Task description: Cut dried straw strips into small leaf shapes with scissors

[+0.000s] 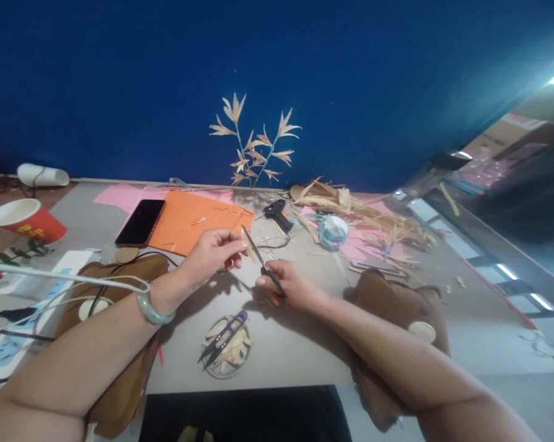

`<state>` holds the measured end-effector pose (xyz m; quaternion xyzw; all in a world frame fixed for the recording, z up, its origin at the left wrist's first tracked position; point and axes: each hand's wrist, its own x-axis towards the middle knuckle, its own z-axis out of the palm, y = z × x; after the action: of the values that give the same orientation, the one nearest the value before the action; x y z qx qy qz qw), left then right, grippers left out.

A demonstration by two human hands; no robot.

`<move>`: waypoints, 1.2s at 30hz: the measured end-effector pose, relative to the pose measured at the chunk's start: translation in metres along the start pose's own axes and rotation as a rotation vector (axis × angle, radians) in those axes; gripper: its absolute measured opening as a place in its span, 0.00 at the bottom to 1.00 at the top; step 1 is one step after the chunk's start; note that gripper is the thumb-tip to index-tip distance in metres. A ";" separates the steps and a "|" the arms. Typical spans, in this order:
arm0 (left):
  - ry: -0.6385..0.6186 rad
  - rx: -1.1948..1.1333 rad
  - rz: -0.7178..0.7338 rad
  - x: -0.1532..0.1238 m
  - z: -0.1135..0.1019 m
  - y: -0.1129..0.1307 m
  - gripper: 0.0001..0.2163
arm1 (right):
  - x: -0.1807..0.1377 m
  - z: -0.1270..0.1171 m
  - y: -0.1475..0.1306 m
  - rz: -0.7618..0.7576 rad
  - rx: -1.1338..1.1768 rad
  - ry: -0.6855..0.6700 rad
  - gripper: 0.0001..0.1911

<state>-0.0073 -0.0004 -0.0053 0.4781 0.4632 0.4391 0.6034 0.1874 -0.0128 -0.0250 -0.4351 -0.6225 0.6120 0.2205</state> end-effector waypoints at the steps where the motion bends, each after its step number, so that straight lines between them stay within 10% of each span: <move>1: -0.009 0.008 0.002 0.000 -0.001 0.000 0.11 | 0.000 -0.001 -0.001 -0.001 0.009 -0.003 0.26; 36: -0.052 0.136 0.057 0.001 -0.005 -0.008 0.12 | -0.001 0.002 0.001 0.010 0.047 -0.015 0.27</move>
<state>-0.0109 -0.0003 -0.0141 0.5424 0.4622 0.4109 0.5687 0.1868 -0.0145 -0.0261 -0.4285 -0.6073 0.6308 0.2229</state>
